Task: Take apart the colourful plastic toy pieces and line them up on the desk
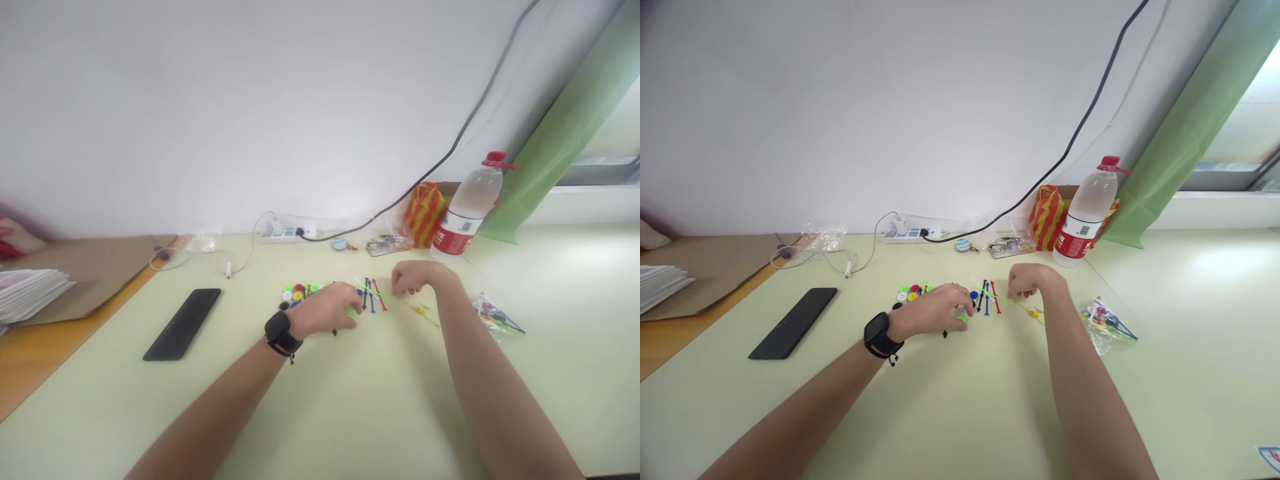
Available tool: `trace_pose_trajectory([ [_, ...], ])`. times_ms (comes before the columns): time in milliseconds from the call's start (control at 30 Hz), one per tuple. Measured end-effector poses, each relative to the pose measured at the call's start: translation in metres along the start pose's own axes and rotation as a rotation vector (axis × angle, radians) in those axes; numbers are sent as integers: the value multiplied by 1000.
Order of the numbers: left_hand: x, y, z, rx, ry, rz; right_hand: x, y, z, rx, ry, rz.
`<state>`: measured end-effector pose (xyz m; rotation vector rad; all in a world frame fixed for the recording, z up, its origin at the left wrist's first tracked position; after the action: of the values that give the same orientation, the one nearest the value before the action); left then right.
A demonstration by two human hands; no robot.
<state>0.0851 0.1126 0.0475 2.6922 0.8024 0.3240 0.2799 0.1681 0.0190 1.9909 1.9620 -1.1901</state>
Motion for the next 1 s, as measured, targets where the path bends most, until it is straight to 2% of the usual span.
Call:
trace_pose_trajectory([
  [100, 0, 1, -8, 23, 47, 10, -4, 13, -3, -31, -9, 51],
  [200, 3, 6, -20, 61, 133, -3, -16, 8, -17, -17, 38, 17],
  [300, 3, 18, -23, 109, 207, -36, -32, -3, -39, 41, 237, -83],
  [367, -3, 28, -17, 149, 234, -46, -42, -4, -47, 28, 387, -109],
  [467, -25, 43, -4, 208, 320, -20, -48, 14, -29, -95, 469, -21],
  [533, -42, 52, 2, 251, 392, 74, -47, 29, -3, -138, 406, 14],
  [600, -58, 45, -3, 247, 523, 54, -44, 40, 22, -146, 324, -3],
  [667, -71, 27, -17, 200, 694, -41, -42, 47, 35, -165, 288, -23],
  [767, -83, 1, -30, 128, 853, -139, -41, 42, 31, -144, 401, -113],
  [900, -88, -19, -28, 69, 866, -235, -43, 18, 18, 133, 654, -401],
  [1000, -92, -23, -27, 49, 881, -284, -44, 5, 27, 328, 755, -586],
])
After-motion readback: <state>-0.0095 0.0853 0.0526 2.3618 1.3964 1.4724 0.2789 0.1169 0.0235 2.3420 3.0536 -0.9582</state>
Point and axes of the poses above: each hand's wrist, its own x-axis towards the middle knuckle, its own z-axis out of the palm, y = z × x, the point moved 8 cm from there along x, towards the middle knuckle, and after that the axes turned 8 degrees about x, right-handed, at the moved point
